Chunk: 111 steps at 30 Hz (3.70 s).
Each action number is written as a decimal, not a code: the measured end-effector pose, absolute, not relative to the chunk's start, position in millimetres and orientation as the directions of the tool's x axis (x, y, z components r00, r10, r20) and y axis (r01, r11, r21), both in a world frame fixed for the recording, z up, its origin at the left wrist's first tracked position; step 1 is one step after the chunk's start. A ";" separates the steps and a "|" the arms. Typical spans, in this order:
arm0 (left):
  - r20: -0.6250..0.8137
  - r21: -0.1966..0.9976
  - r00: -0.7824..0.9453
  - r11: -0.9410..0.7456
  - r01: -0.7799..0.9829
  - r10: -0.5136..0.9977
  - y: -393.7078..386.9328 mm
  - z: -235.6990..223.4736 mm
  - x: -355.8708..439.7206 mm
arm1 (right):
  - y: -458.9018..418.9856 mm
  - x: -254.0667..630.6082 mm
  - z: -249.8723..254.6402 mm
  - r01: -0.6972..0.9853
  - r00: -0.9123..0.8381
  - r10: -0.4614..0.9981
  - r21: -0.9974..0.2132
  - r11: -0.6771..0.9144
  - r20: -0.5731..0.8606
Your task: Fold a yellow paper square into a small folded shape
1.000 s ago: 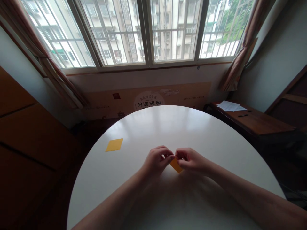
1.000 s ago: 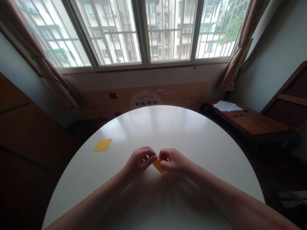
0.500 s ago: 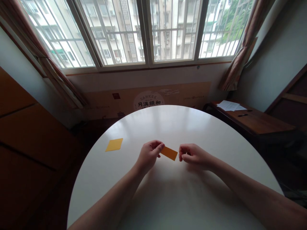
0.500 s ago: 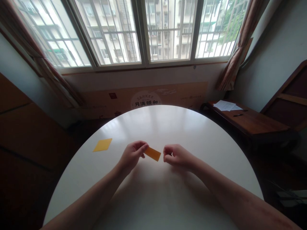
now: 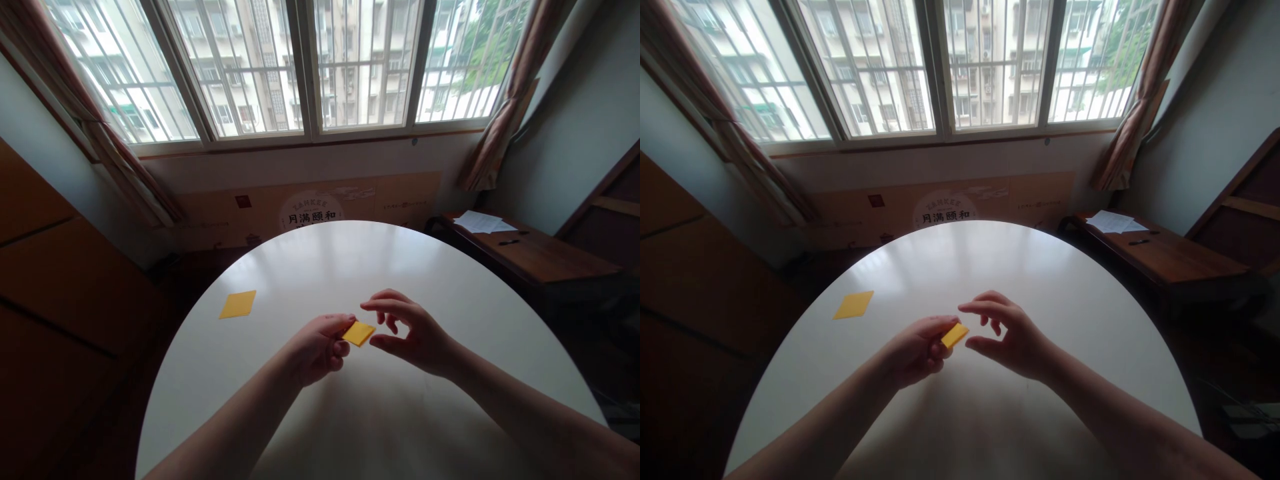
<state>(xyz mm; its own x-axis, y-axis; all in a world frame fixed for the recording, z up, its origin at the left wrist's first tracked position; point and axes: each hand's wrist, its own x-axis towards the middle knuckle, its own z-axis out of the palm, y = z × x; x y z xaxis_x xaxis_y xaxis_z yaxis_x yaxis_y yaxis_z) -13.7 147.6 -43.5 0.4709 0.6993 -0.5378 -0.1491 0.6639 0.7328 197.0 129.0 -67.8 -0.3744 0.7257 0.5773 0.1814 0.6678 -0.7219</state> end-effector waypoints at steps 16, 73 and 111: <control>0.036 0.990 0.324 -0.077 0.115 0.946 132.3 -39.0 -5.2 | 116.5 190.0 -61.6 -0.099 -0.213 0.977 -0.995 -0.031 -0.010; 0.026 0.900 0.541 -0.255 0.353 0.841 148.6 -64.4 -10.0 | 134.0 187.1 -75.4 0.341 -0.456 0.876 -0.879 0.333 0.155; 0.048 0.905 0.493 -0.247 0.346 0.869 153.0 -59.1 -13.4 | 138.3 196.9 -66.5 0.203 -0.476 0.876 -0.959 0.198 0.080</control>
